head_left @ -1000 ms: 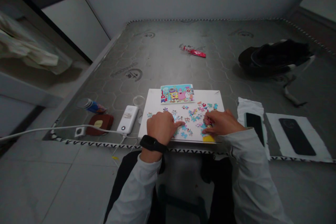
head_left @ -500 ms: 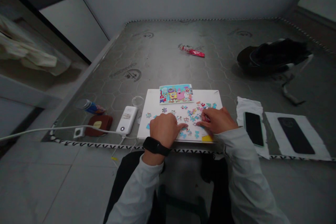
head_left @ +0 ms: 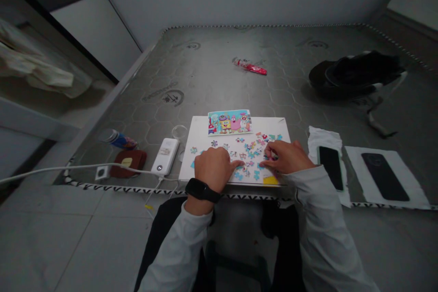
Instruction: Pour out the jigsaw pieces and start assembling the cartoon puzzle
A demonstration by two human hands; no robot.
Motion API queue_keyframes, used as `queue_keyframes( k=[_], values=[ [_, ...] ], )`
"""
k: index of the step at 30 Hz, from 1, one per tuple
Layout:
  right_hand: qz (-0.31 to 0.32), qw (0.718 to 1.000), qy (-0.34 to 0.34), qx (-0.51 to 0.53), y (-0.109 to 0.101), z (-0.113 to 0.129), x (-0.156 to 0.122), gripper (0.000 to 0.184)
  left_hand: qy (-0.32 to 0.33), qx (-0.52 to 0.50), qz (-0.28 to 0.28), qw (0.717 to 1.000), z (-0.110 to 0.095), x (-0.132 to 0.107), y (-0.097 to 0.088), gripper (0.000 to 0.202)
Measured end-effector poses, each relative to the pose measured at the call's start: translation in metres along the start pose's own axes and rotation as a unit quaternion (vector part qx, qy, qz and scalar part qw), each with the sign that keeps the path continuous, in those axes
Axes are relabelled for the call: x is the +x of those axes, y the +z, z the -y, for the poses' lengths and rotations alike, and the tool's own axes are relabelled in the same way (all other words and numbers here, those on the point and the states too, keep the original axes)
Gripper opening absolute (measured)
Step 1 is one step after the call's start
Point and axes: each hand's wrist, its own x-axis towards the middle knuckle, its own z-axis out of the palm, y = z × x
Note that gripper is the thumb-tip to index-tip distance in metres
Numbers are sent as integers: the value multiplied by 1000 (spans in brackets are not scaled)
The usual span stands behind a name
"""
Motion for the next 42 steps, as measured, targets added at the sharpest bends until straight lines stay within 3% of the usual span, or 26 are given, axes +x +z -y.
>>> queue_keyframes(
  k=[5,13,22,30,38,42],
  values=[
    [2,1000,-23,8,1,9,2,28,3,3,-4,1000,1,-1,0,54],
    [9,998,67,-18,-15,-24,-6,34,-2,-5,-9,1000,5,1,0,54],
    [18,1000,21,12,-5,-5,0,30,1,-1,-16,1000,5,1,2,54],
    [23,997,63,-24,-13,-32,-8,32,-1,-4,-10,1000,6,2,2,55],
    [50,998,46,17,-8,-9,-4,26,6,3,-16,1000,5,2,3,58],
    [54,998,31,20,-8,-10,-4,29,1,2,-12,1000,4,2,3,56]
  ],
)
